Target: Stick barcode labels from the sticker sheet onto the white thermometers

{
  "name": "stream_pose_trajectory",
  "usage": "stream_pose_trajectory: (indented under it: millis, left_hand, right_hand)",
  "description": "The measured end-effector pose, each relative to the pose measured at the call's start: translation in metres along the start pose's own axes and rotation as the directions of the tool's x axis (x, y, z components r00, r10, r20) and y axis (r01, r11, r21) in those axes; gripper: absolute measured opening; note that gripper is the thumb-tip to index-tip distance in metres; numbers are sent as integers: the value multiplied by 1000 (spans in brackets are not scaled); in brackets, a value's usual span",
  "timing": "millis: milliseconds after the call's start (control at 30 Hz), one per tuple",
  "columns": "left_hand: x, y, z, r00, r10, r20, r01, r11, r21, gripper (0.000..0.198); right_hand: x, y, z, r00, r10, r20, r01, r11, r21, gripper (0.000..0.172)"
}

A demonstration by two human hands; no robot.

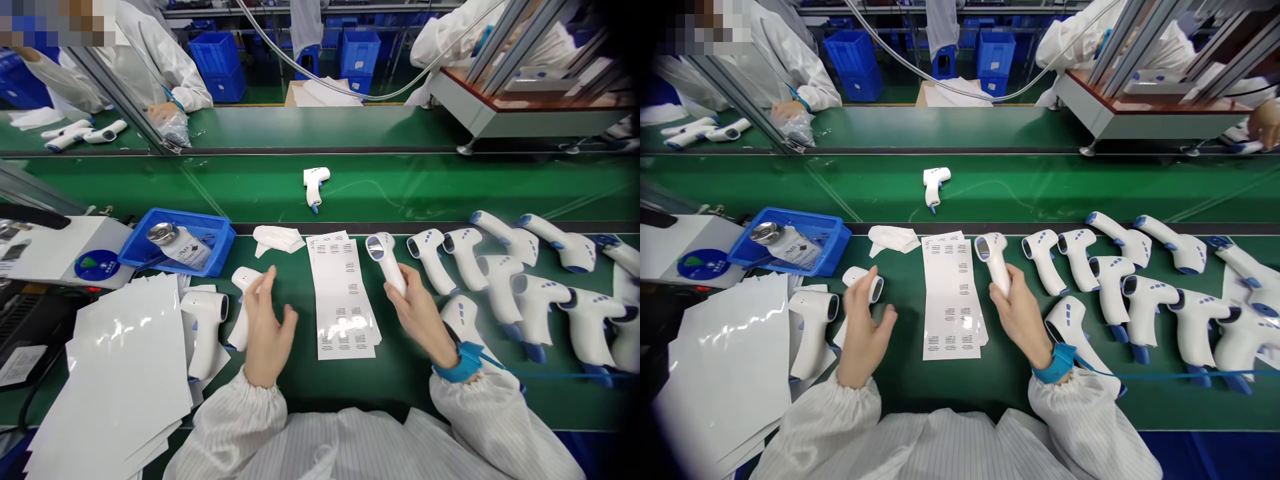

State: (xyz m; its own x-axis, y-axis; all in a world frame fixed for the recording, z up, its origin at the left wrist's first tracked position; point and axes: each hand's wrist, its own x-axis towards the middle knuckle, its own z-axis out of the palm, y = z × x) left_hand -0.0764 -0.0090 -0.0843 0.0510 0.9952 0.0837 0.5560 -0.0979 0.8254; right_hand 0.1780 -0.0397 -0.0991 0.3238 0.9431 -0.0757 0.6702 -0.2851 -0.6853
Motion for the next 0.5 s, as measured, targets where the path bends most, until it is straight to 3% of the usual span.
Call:
stream_pose_trajectory:
  millis: [33,100,133,200,233,300,400,500]
  left_hand:
    - [0,9,7,993,-10,116,38,970,-239,71]
    - [1,26,21,929,-9,371,245,765,-595,90]
    - [2,32,28,909,-22,416,330,646,-688,95]
    - [6,38,36,929,-119,350,361,500,-787,91]
    - [8,38,38,941,-174,289,337,488,-805,87]
    - [12,33,38,946,-227,232,321,542,-776,79]
    - [15,19,38,928,-204,313,369,636,-678,76]
    - [13,9,43,913,-175,367,385,665,-640,74]
  right_hand:
    - [-7,-13,3,998,-33,55,24,988,156,46]
    - [-22,-36,8,967,-181,180,101,918,383,44]
    - [-29,-44,11,931,-258,256,124,887,444,45]
    - [-40,-51,16,851,-347,395,136,872,471,41]
    - [-42,-49,18,838,-348,421,146,886,440,36]
    - [-41,-37,24,888,-299,350,190,931,313,23]
    - [-30,-16,33,953,-264,151,246,961,126,15]
    - [-21,-9,42,943,-313,109,304,948,96,16]
